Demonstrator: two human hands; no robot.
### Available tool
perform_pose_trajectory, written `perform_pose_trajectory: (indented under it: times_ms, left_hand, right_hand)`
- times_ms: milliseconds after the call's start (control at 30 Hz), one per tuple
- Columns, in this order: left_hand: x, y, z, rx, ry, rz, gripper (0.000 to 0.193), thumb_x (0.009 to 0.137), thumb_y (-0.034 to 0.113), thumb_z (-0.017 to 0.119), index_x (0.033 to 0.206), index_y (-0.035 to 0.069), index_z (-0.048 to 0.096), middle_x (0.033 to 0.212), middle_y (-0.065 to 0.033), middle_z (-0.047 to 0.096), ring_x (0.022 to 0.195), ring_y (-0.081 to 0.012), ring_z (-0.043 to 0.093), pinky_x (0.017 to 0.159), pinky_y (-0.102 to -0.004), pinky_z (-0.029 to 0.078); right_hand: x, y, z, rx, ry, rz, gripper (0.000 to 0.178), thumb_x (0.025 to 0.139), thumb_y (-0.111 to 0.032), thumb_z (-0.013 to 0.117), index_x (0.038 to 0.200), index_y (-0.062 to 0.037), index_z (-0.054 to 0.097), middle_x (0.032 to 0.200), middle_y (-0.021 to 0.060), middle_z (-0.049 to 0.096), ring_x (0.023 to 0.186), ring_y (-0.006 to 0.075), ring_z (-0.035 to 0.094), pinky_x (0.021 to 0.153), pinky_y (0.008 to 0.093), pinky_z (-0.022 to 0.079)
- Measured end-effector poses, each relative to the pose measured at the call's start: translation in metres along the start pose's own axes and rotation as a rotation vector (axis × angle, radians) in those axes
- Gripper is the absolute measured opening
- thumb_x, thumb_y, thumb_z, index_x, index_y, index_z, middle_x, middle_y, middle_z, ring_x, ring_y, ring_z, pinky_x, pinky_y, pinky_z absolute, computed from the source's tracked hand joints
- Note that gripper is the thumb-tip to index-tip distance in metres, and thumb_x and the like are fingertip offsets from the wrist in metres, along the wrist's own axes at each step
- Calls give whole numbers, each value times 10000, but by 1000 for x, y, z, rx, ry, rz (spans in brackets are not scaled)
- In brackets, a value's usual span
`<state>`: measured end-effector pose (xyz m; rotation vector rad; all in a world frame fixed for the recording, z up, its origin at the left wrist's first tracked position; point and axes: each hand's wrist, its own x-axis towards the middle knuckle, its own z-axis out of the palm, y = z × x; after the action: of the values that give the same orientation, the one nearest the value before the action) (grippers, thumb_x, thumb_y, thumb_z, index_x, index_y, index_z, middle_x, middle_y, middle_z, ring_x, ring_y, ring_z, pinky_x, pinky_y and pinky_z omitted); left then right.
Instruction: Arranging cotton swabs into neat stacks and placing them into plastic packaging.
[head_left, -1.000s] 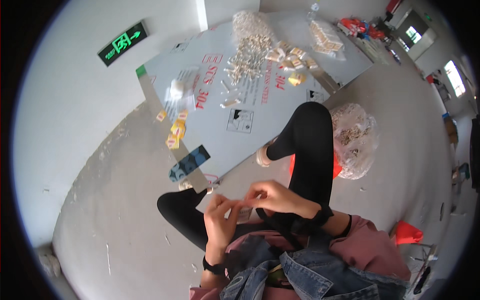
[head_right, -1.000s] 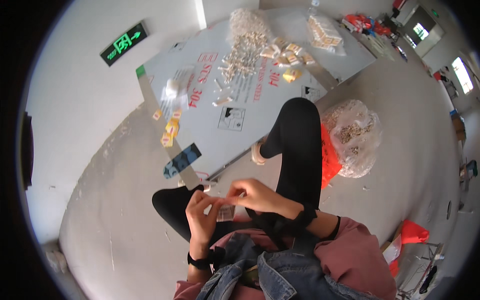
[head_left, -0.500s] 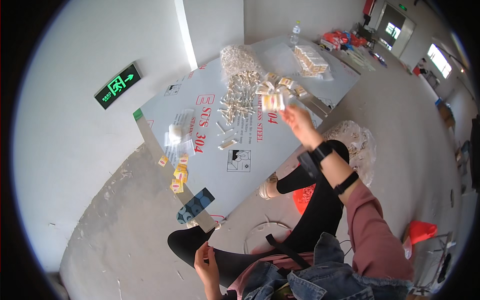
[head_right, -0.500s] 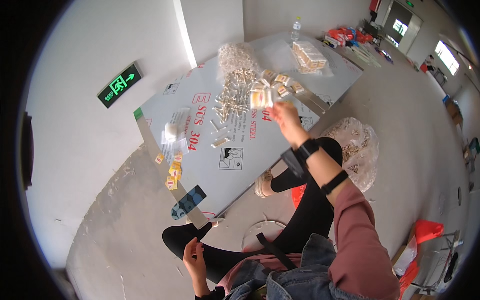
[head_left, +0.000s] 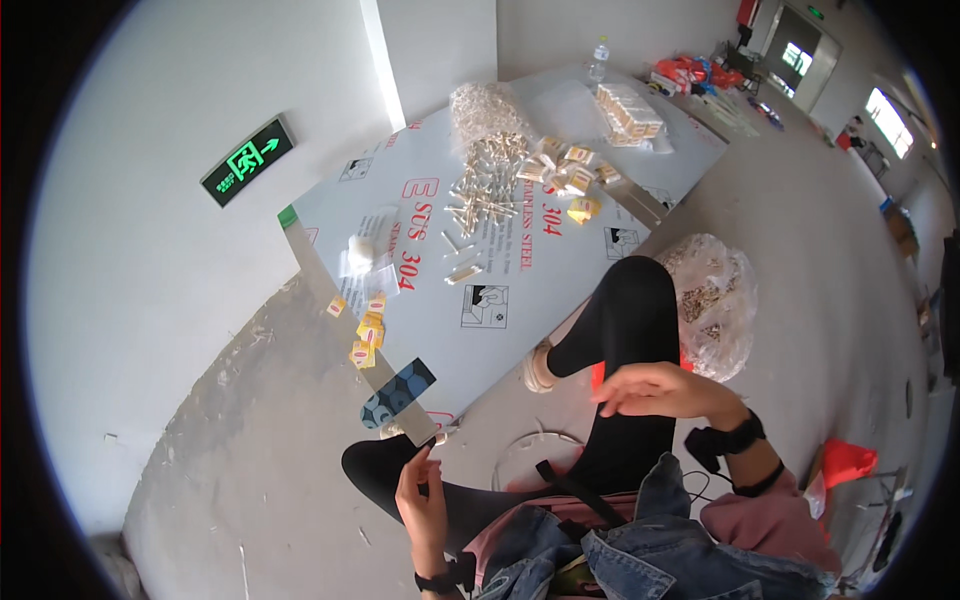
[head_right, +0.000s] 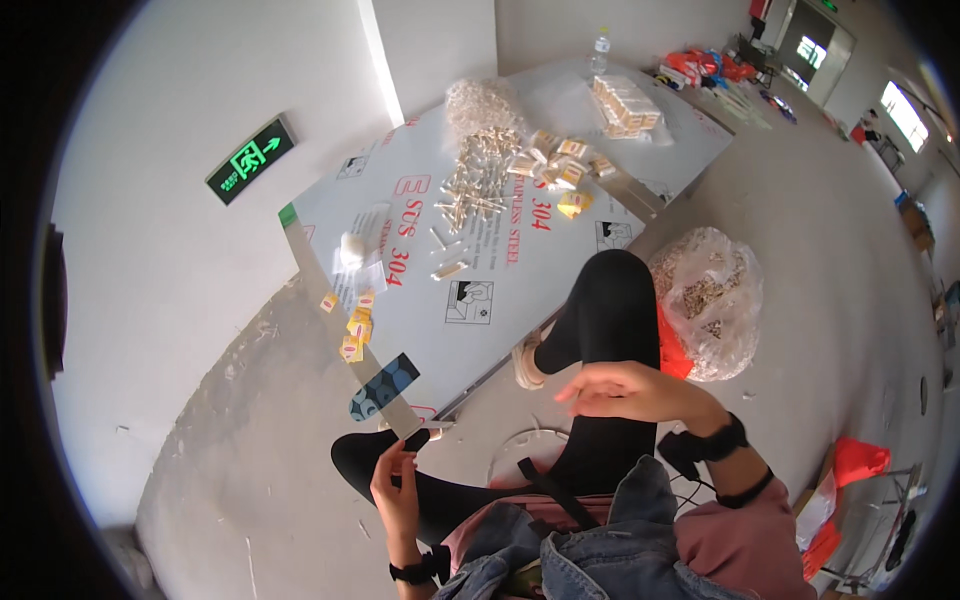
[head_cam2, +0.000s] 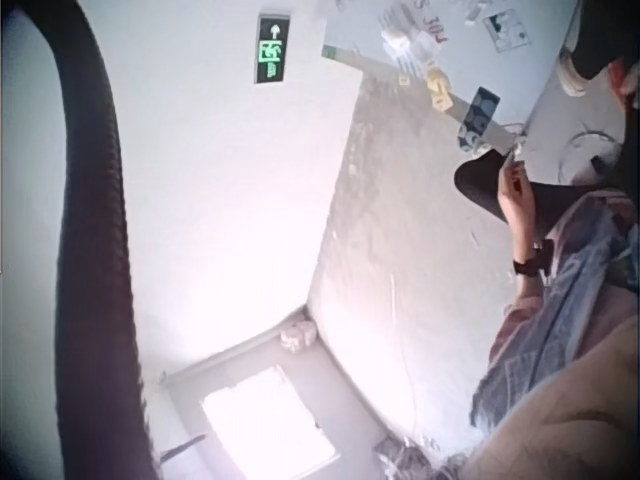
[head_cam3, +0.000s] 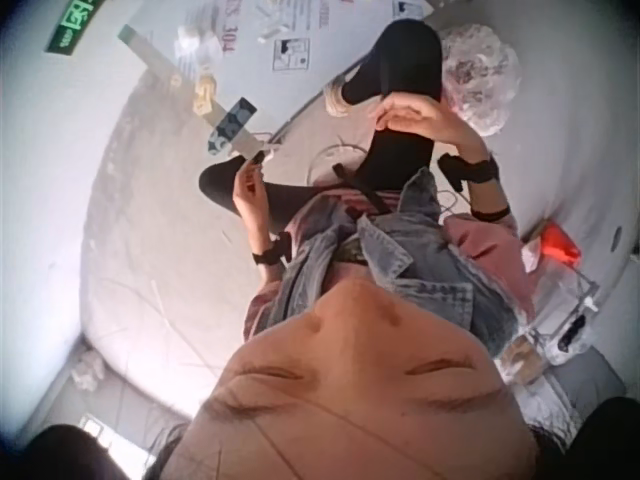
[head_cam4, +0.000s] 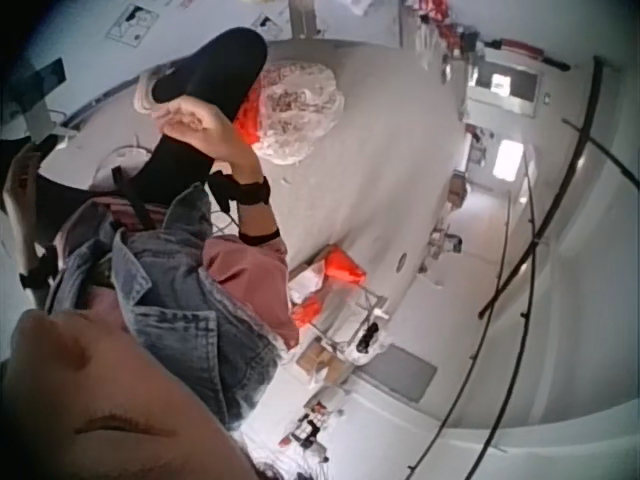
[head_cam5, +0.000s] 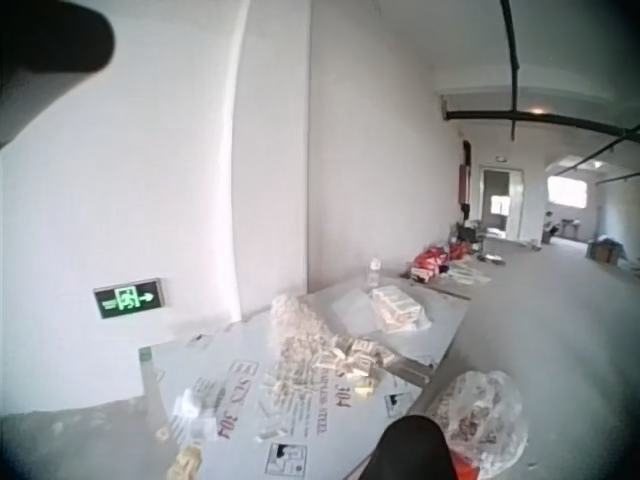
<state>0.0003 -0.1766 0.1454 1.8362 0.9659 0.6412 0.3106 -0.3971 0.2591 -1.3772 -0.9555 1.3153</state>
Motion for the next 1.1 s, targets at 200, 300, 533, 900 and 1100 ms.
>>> perform_pose_trajectory:
  times_ms: [200,300,533,900,1100]
  left_hand:
    - [32,7,9,-12,37,45,263,919,-34,608,1177,-16,654,931,-91,705,834,-155,666,732,-268,517]
    - [47,-1,18,-1,31,45,266,908,-45,614,1169,-15,657,924,-91,703,822,-156,662,736,-271,520]
    - [90,-15,15,112,24,-33,282,896,-51,630,1173,-11,660,932,-94,698,801,-165,656,744,-275,521]
    - [230,-45,14,283,106,-12,249,892,27,673,1140,30,655,975,-117,672,804,-211,674,705,-325,533]
    - [262,-58,30,105,48,-80,278,905,19,655,1182,2,641,1007,-91,694,813,-151,658,717,-275,520]
  right_hand:
    - [-27,-24,-25,4,163,-75,242,981,-8,567,1218,18,603,1239,112,643,1100,189,634,949,330,499]
    - [-2,-2,-52,49,386,-14,194,989,-56,576,1161,27,613,1164,99,667,1061,170,642,930,313,506]
    - [124,98,-112,-333,553,129,172,941,-77,604,1100,-14,625,1011,62,656,923,142,629,809,272,506]
    - [347,90,-73,-515,200,-175,237,893,-89,696,1096,-29,590,1033,81,641,857,189,647,735,302,531]
    - [464,95,-37,-410,283,-97,324,905,-54,682,1173,0,509,942,46,622,819,91,622,623,235,479]
